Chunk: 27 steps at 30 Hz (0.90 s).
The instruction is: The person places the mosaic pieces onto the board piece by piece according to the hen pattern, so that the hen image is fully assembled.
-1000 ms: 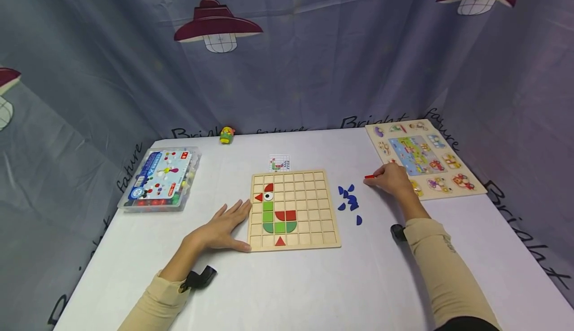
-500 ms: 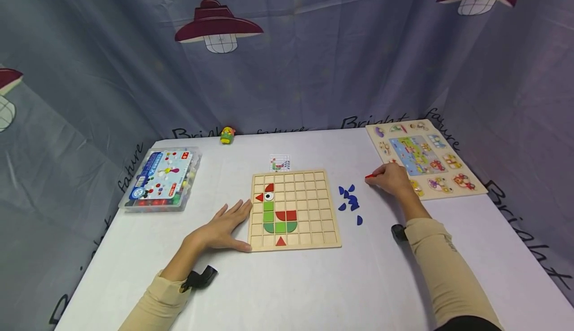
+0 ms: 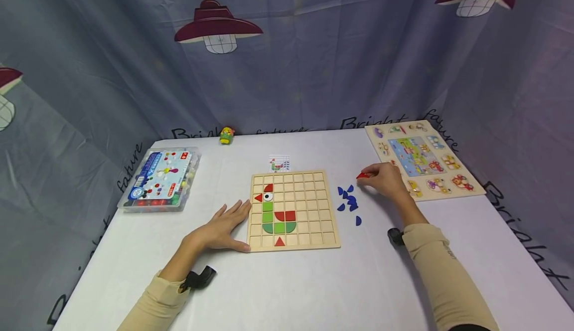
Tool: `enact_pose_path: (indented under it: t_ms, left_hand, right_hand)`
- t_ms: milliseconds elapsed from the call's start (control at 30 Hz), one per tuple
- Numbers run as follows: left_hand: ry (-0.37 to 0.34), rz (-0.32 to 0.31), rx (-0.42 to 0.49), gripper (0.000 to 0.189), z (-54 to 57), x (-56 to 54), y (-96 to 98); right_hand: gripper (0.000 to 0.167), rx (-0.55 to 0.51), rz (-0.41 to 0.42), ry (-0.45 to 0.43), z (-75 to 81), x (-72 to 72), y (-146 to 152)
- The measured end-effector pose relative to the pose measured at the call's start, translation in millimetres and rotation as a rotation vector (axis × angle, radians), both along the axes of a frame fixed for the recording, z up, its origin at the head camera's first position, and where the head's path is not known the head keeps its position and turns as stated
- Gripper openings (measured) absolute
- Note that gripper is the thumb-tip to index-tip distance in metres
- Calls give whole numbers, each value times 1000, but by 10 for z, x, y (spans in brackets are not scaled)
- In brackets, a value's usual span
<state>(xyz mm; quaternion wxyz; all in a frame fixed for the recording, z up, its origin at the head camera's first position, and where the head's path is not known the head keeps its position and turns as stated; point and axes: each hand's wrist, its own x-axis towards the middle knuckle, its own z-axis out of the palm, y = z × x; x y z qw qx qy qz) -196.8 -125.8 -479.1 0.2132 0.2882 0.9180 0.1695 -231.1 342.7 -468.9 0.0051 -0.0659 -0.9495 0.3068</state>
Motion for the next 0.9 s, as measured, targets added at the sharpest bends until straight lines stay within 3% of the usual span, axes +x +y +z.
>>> enact_pose_path:
  t_ms: [133, 367, 567, 900]
  left_hand:
    - [4, -2, 2, 115, -16, 1, -6]
    - [6, -4, 12, 116, -14, 6, -6]
    - [5, 3, 12, 115, -11, 0, -7]
    - [5, -3, -2, 115, -8, 7, -2]
  right_hand:
    - [42, -21, 64, 50, 29, 33, -123]
    - [41, -75, 102, 69, 128, 122, -352]
    - [38, -101, 147, 57, 220, 178, -563]
    - [33, -111, 296, -5, 170, 308, -917]
